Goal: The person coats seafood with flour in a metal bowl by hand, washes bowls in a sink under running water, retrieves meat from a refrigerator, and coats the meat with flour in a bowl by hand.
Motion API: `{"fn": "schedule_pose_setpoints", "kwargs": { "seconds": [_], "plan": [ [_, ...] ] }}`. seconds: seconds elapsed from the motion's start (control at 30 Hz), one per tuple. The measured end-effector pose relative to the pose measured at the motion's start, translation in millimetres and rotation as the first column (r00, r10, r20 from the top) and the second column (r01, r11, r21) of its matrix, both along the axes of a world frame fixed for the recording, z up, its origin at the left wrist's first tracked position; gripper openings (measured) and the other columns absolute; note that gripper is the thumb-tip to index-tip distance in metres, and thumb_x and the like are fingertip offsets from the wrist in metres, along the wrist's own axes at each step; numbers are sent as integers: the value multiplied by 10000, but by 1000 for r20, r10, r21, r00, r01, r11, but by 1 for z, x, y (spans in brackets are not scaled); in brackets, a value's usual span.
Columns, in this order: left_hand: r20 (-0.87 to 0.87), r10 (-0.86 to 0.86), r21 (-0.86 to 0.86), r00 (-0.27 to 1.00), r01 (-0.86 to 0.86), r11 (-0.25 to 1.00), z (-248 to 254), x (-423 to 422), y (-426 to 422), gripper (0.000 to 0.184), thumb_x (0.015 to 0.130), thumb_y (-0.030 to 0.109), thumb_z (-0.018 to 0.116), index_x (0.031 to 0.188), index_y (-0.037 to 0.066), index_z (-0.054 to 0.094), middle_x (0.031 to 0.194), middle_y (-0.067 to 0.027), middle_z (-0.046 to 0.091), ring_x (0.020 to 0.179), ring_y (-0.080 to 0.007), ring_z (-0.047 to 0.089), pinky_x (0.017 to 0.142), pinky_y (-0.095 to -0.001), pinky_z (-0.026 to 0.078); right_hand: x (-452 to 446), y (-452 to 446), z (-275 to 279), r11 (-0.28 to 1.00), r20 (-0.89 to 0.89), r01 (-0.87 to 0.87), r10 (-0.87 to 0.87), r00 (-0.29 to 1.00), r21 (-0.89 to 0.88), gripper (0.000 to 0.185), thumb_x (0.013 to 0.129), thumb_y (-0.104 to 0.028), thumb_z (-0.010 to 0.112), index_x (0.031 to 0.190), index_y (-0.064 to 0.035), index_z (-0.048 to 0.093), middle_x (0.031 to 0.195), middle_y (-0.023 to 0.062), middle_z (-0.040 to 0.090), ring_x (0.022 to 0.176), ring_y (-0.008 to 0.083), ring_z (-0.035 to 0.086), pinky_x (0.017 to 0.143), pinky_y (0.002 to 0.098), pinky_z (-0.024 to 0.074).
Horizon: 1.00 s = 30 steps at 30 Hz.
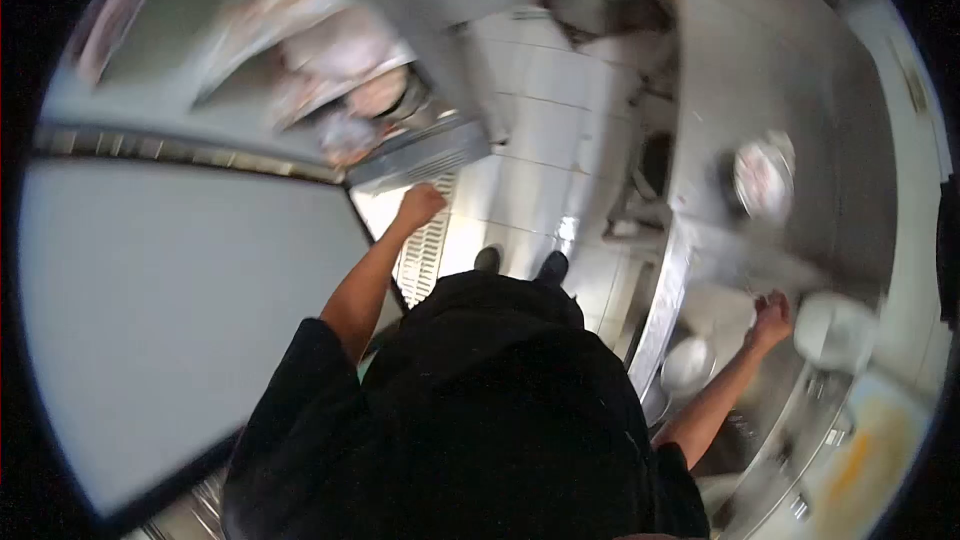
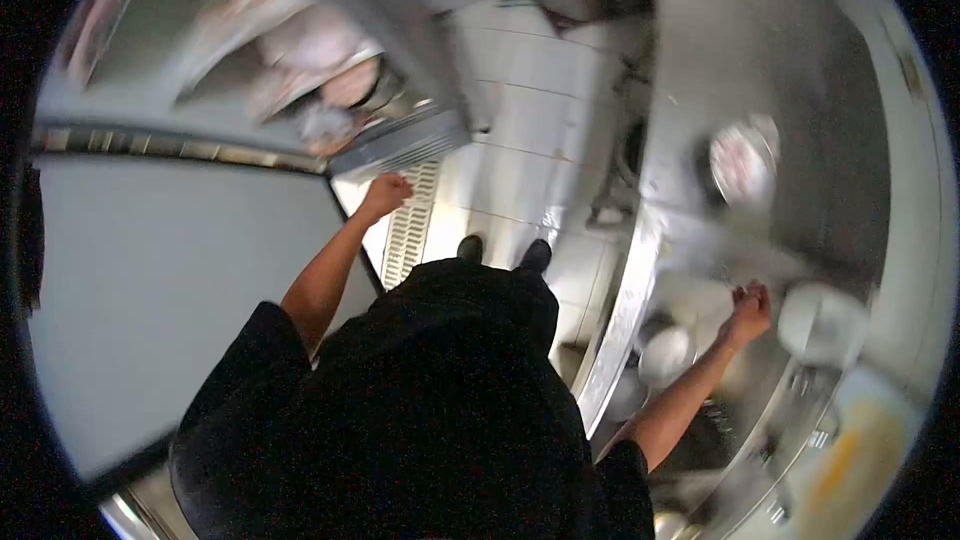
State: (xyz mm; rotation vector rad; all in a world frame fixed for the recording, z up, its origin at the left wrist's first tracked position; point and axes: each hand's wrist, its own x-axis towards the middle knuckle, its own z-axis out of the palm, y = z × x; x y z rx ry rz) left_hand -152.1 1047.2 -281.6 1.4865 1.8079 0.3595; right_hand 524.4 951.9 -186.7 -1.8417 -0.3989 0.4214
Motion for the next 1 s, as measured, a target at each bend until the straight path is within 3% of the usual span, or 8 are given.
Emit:
{"fn": "schedule_pose_setpoints", "kwargs": {
  "seconds": [0.1, 0.13, 0.17, 0.23, 0.37, 0.63, 0.7, 1.0],
  "plan": [
    [-151, 80, 53, 985, -73, 996, 33, 9, -43, 177, 764, 204, 640, 838, 45, 666, 798, -121, 660, 747, -234, 630, 684, -339, 497, 49, 101, -3, 889, 469, -353, 455, 757, -292, 258, 797, -158, 639, 919, 63, 586, 846, 124, 620, 659, 204, 577, 615, 362, 488],
    [-156, 158, 20, 975, -157, 987, 41, 6, -63, 186, 767, 205, 633, 847, 41, 663, 822, -130, 661, 785, -245, 631, 709, -345, 497, 104, 131, -49, 887, 861, -298, 433, 266, -354, 225, 810, -152, 576, 879, 56, 627, 849, 160, 638, 675, 233, 591, 603, 366, 494],
    [-155, 226, -14, 962, -231, 973, 50, 2, -81, 194, 769, 207, 625, 856, 36, 660, 846, -138, 661, 823, -256, 633, 733, -352, 496, 107, 156, -45, 859, 871, -387, 438, 220, -335, 225, 810, -152, 576, 879, 56, 627, 849, 160, 638, 675, 233, 591, 603, 366, 494],
    [-121, 400, 72, 909, -393, 917, 68, -3, -128, 176, 755, 191, 640, 823, 29, 649, 811, -132, 655, 788, -227, 626, 713, -339, 492, 92, 193, -36, 858, 212, -381, 466, 859, -343, 293, 812, -190, 603, 1015, 18, 576, 964, 183, 594, 735, 266, 590, 607, 401, 504],
    [107, 672, -67, 733, -669, 741, 93, -32, -219, 187, 751, 190, 661, 829, 22, 636, 794, -108, 642, 755, -184, 598, 692, -314, 476, 120, 224, -64, 771, -508, -502, 274, 816, -391, 185, 858, -135, 512, 918, 32, 565, 785, 133, 569, 597, 240, 547, 472, 322, 504],
    [156, 669, -125, 726, -658, 743, 125, -43, -270, 187, 755, 188, 664, 864, 39, 635, 869, -85, 638, 854, -183, 584, 775, -301, 449, 44, 273, -44, 904, -544, -377, 217, 811, -203, 254, 883, -224, 468, 885, 0, 588, 741, 105, 577, 582, 194, 551, 453, 228, 510],
    [193, 665, -80, 722, -664, 744, 98, -52, -277, 198, 773, 210, 661, 867, 38, 633, 870, -74, 639, 856, -178, 582, 763, -311, 455, 5, 264, -16, 728, -466, -684, 616, 635, 30, 197, 857, -163, 458, 894, -18, 585, 751, 95, 574, 594, 197, 550, 459, 237, 495],
    [751, 449, -172, 485, -512, 841, 134, -35, -318, 347, 832, 307, 647, 1000, 16, 560, 906, -49, 569, 787, -139, 567, 688, -284, 507, -345, 69, 79, 191, -328, -969, 916, 233, -154, 245, 727, -1, 512, 962, -69, 527, 694, -4, 489, 514, 93, 454, 405, 213, 383]
  ]
}}
